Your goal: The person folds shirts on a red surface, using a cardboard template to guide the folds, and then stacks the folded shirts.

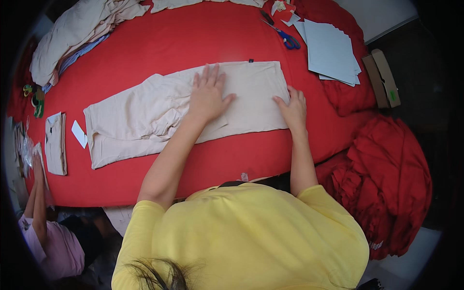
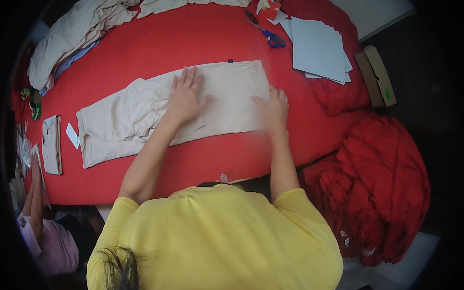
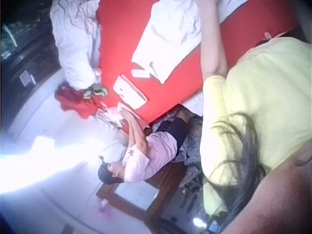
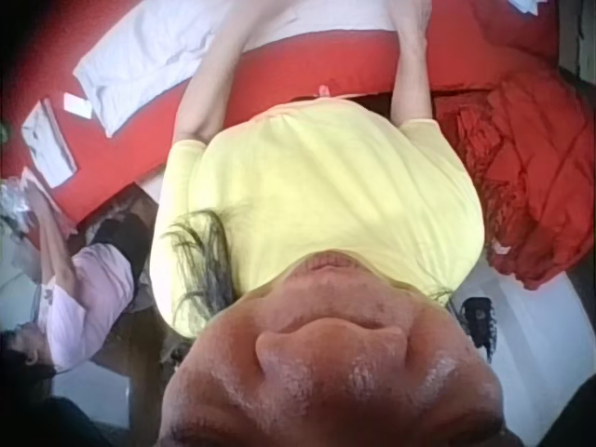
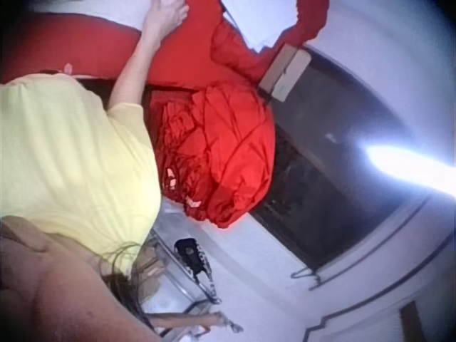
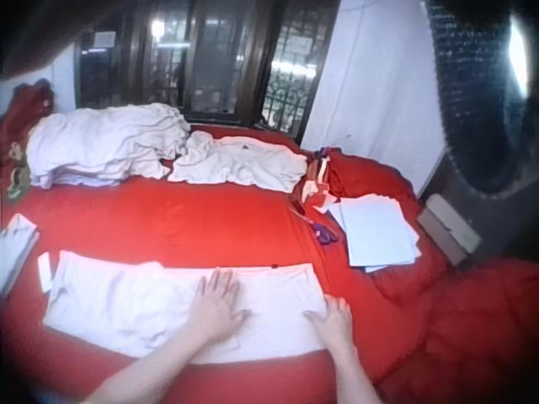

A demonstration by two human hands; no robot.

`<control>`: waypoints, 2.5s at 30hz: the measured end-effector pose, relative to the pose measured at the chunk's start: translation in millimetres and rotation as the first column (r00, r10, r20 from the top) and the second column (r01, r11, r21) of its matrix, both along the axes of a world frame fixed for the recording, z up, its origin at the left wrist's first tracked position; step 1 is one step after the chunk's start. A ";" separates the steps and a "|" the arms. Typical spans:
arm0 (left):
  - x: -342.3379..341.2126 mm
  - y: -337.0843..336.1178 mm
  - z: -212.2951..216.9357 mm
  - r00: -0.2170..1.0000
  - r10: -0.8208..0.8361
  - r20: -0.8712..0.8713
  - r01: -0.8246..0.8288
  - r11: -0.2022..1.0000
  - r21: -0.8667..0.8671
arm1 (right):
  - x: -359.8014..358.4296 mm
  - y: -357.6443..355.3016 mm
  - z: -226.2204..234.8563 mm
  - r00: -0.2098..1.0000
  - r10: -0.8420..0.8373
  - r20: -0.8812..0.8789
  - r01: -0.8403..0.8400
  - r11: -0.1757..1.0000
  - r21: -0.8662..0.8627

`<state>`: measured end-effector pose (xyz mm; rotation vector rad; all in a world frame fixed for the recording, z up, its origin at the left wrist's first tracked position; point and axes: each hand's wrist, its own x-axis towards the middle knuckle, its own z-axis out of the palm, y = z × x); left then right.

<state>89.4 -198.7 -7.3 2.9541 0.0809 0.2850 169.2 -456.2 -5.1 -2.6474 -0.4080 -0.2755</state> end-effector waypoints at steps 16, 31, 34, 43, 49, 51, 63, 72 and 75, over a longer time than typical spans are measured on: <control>-72.9 33.9 23.7 0.965 0.260 0.039 0.097 -0.216 -0.972 | -85.7 146.1 71.5 0.678 0.684 -0.268 -0.588 0.724 0.361; -111.9 63.8 23.6 0.885 0.421 0.200 -0.188 0.715 -0.674 | -74.4 199.7 -18.5 0.901 0.384 0.203 -0.357 0.921 -0.157; -103.6 54.9 32.6 0.875 0.137 0.465 -0.032 0.973 -0.227 | -65.5 181.6 -24.4 0.874 0.443 0.200 -0.471 0.874 0.123; -22.6 47.3 21.5 0.935 -0.261 0.240 0.339 0.858 -0.386 | -68.1 117.7 -14.5 0.916 0.402 0.009 -0.373 0.841 0.392; 33.6 45.5 29.6 0.841 -0.520 -0.148 0.465 0.836 -0.293 | -41.3 119.5 3.3 0.855 0.515 -0.065 -0.464 0.815 0.348; 32.2 50.9 39.9 0.840 -0.522 -0.145 0.447 0.819 -0.359 | -44.0 113.3 -3.8 0.871 0.489 0.046 -0.475 0.814 0.333; 0.3 54.1 64.1 0.900 -0.427 0.091 0.413 0.763 -0.497 | -58.6 134.5 -12.0 0.496 0.810 -0.314 0.265 0.203 0.943; -17.0 32.4 18.0 0.907 -0.216 0.363 0.360 0.843 -0.400 | -104.5 126.8 -17.3 0.657 0.512 -0.554 0.325 0.470 0.820; -58.0 29.1 17.7 0.957 -0.016 0.289 0.095 0.961 -0.261 | -98.5 120.9 -15.9 0.776 0.359 -0.519 0.137 0.707 0.694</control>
